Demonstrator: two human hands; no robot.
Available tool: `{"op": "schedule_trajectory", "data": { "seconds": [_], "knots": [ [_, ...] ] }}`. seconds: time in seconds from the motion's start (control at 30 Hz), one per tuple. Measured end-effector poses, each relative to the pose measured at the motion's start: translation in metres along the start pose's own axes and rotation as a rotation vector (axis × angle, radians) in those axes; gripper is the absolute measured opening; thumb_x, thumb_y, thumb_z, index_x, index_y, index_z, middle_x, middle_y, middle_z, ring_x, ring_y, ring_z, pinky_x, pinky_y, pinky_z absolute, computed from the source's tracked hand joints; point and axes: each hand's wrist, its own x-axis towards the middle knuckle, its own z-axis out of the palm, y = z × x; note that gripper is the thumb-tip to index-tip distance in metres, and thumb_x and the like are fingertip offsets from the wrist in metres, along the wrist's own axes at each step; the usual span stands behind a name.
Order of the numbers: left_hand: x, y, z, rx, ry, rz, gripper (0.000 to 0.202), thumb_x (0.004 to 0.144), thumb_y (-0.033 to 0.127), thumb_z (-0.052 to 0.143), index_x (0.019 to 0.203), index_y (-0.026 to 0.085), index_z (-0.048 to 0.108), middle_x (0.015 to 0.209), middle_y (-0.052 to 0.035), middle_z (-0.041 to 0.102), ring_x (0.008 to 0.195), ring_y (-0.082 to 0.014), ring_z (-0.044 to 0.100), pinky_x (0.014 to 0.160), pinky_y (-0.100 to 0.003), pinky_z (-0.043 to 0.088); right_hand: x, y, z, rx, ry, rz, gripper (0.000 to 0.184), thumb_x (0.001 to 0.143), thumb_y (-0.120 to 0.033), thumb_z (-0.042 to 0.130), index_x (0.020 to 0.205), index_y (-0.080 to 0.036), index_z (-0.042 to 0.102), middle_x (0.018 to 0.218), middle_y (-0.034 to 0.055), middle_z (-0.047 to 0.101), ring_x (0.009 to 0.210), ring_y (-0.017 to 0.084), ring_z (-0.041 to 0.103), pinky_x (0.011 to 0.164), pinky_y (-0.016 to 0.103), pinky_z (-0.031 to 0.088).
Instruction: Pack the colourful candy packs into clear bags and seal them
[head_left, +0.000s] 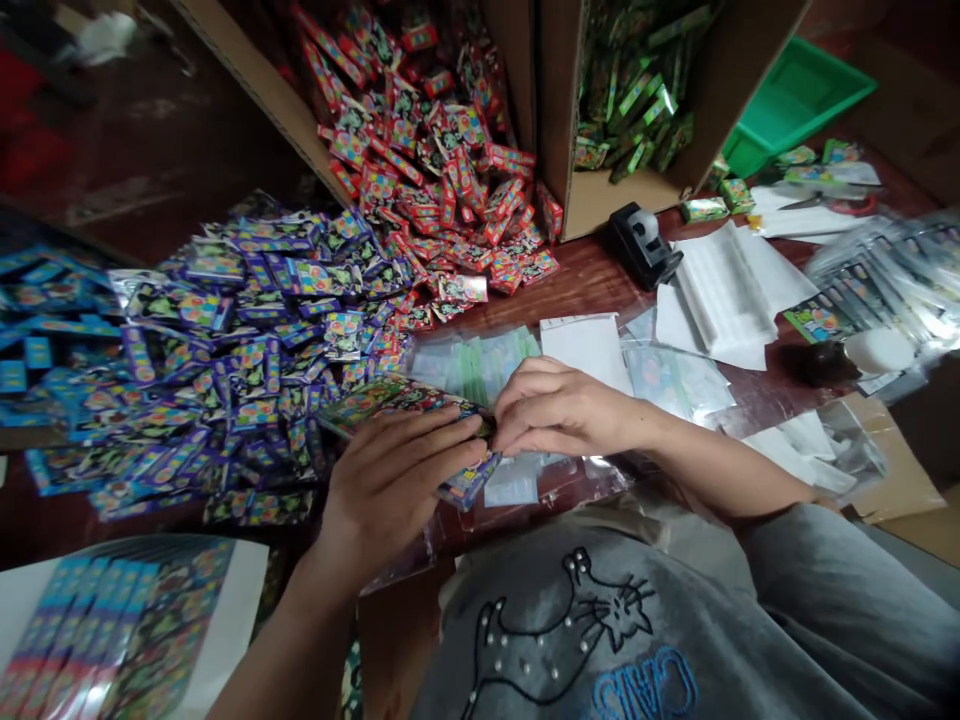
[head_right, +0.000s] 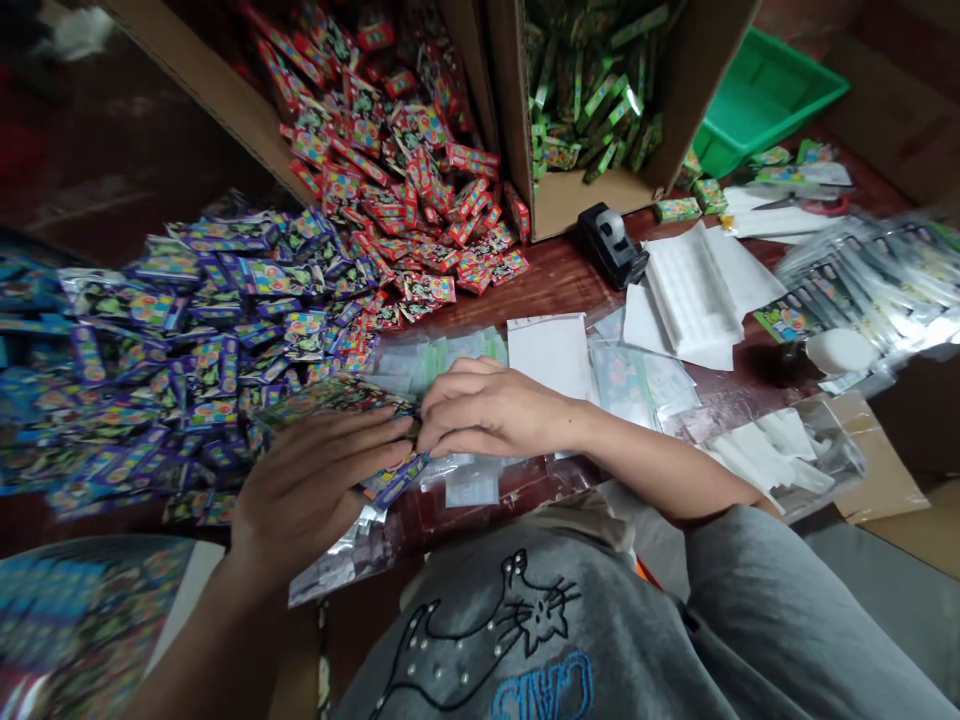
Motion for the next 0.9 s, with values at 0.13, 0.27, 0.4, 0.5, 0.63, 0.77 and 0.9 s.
{"op": "schedule_trajectory", "data": {
  "seconds": [0.13,0.27,0.4,0.5,0.63,0.77,0.9],
  "knots": [
    [0.001,-0.001,0.001,-0.033,-0.018,-0.047,0.064,0.095,0.001,0.054,0.144,0.038,0.07,0.141,0.003,0.079,0.13,-0.0232,0.076,0.111,-0.046,0.06,0.001,-0.002,0.001,-0.08,-0.01,0.018,0.026,0.115,-0.041,0.058,0.108,-0.023,0.076,0.111,0.0037,0.075,0.102,0.017,0.064,0.099,0.035,0.044],
    [0.003,-0.001,0.0,-0.101,-0.034,-0.096,0.062,0.097,0.005,0.057,0.147,0.04,0.068,0.141,0.003,0.079,0.13,-0.0236,0.076,0.111,-0.046,0.06,0.003,-0.004,0.0,0.003,0.015,0.065,0.03,0.115,-0.045,0.059,0.108,-0.021,0.075,0.108,0.004,0.076,0.103,0.016,0.069,0.098,0.035,0.042],
    [0.003,-0.002,-0.003,-0.094,-0.042,-0.1,0.062,0.097,0.007,0.058,0.149,0.041,0.067,0.143,0.0025,0.078,0.131,-0.0241,0.075,0.112,-0.047,0.059,0.004,-0.002,-0.004,0.037,0.069,0.06,0.029,0.113,-0.044,0.062,0.116,-0.021,0.077,0.11,0.0041,0.076,0.102,0.015,0.07,0.096,0.034,0.043],
    [0.003,-0.003,-0.003,-0.06,-0.068,-0.104,0.06,0.096,0.009,0.058,0.146,0.042,0.069,0.143,0.0033,0.078,0.13,-0.0253,0.076,0.114,-0.049,0.059,0.003,-0.004,-0.005,-0.075,0.034,0.047,0.027,0.115,-0.042,0.059,0.114,-0.023,0.079,0.111,0.0026,0.076,0.1,0.016,0.067,0.095,0.036,0.04],
    [0.005,0.003,0.0,-0.06,-0.072,-0.232,0.044,0.096,0.019,0.06,0.133,0.038,0.078,0.134,0.0023,0.082,0.123,-0.0264,0.079,0.113,-0.049,0.061,0.002,-0.01,-0.001,-0.278,0.026,0.082,0.03,0.118,-0.037,0.05,0.11,-0.023,0.075,0.111,0.0033,0.077,0.101,0.02,0.063,0.1,0.04,0.036],
    [0.014,0.018,0.005,-0.153,-0.059,-0.627,0.027,0.097,0.044,0.072,0.117,0.03,0.081,0.107,-0.0002,0.086,0.094,-0.0252,0.081,0.086,-0.037,0.066,0.002,-0.015,0.009,-0.391,0.165,0.105,0.027,0.117,-0.028,0.047,0.104,-0.022,0.07,0.108,0.004,0.077,0.095,0.02,0.062,0.097,0.04,0.036],
    [0.021,0.012,0.018,-0.368,-0.02,-0.861,0.041,0.089,0.055,0.08,0.117,0.026,0.076,0.105,-0.0013,0.083,0.094,-0.0258,0.077,0.085,-0.037,0.064,-0.001,-0.021,0.011,-0.394,0.264,0.122,0.02,0.115,-0.022,0.047,0.104,-0.022,0.065,0.108,0.0045,0.076,0.096,0.02,0.066,0.096,0.041,0.037]
  ]
}}
